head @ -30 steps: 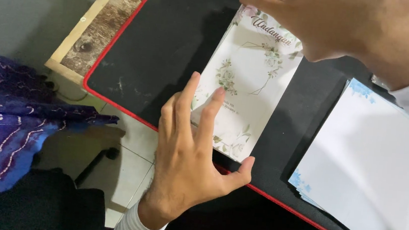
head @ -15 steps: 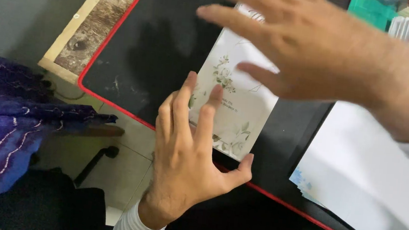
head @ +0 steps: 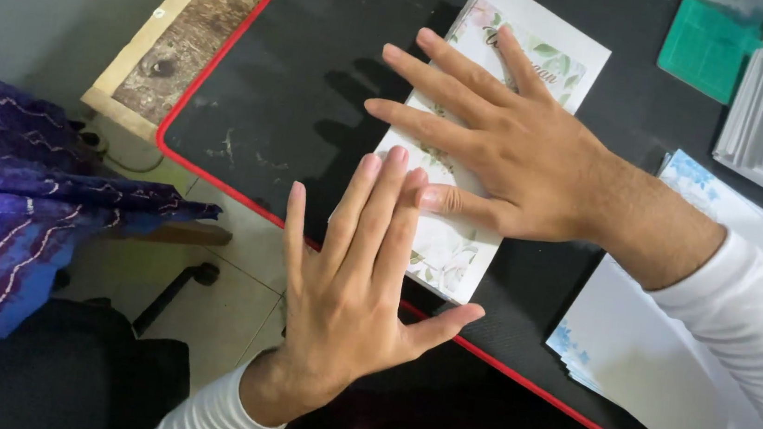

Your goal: Folding printed wedding invitations and stacking them on a desk in a print shop.

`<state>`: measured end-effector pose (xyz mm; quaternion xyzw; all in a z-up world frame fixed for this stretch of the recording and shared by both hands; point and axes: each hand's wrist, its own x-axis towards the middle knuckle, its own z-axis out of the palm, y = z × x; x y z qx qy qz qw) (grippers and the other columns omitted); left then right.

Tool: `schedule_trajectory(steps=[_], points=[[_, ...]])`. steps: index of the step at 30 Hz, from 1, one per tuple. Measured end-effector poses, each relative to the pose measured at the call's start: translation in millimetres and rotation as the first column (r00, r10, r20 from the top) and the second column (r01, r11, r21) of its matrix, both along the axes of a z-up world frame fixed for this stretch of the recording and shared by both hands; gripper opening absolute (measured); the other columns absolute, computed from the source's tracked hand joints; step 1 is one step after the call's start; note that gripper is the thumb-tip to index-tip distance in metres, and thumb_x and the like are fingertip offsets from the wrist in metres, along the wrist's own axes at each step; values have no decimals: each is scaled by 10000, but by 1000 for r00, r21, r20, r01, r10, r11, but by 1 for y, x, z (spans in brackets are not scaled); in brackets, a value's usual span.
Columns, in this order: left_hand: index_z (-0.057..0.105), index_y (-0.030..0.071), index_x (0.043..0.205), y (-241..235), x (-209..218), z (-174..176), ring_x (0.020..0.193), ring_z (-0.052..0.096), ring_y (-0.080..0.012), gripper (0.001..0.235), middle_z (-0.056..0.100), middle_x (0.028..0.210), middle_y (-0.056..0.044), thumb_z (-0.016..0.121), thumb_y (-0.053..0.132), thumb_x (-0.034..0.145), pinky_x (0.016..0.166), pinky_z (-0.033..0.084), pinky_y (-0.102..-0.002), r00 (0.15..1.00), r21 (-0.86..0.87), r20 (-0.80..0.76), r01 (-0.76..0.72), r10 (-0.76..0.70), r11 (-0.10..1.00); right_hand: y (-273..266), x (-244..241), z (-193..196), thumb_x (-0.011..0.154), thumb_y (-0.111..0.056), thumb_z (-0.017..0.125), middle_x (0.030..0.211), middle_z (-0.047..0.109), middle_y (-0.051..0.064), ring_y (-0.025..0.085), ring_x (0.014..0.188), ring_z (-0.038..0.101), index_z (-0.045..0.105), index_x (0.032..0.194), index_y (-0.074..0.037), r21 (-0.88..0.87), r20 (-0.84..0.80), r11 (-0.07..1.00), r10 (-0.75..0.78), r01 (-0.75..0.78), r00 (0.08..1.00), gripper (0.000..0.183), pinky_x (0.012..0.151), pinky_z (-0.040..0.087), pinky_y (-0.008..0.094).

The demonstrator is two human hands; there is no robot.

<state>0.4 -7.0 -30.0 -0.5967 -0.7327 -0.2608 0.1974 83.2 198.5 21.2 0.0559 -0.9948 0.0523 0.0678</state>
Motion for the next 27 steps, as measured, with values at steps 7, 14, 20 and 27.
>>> schedule_trajectory(steps=[7, 14, 20, 27], points=[[715, 61, 1329, -8, -12, -30, 1352, 584, -247, 873, 671, 1410, -116, 315, 767, 1009, 1179, 226, -603, 990, 117, -137, 59, -42, 991, 3, 0, -1, 1044, -638, 204, 1713, 209, 172, 369, 1591, 161, 348, 1637, -151, 15, 1, 1000, 5, -5, 1000, 780, 1220, 86, 670], [578, 399, 1295, -1, -21, -51, 1253, 625, -254, 545, 641, 1330, -128, 217, 718, 1039, 1084, 298, -624, 977, 271, -192, 140, -89, 952, -1, -2, 1, 1039, -623, 325, 1698, 259, 190, 396, 1579, 172, 423, 1606, -178, -18, -5, 1000, -12, 12, 1000, 728, 1210, 83, 687], [579, 396, 1301, -1, -26, -55, 1250, 618, -231, 621, 643, 1330, -108, 209, 797, 1004, 1043, 315, -592, 971, 264, -207, 172, -118, 949, 5, -3, 1, 981, -690, 393, 1700, 255, 192, 410, 1573, 136, 436, 1603, -216, -28, 23, 999, -38, 39, 999, 784, 1220, 73, 647], [616, 393, 1276, -2, -26, -54, 1262, 595, -233, 645, 640, 1332, -112, 218, 813, 991, 1048, 297, -586, 971, 264, -200, 181, -129, 947, 33, -4, 2, 945, -717, 368, 1710, 228, 173, 493, 1518, 259, 353, 1634, -238, 50, 107, 985, -168, 164, 980, 839, 1128, 179, 712]])
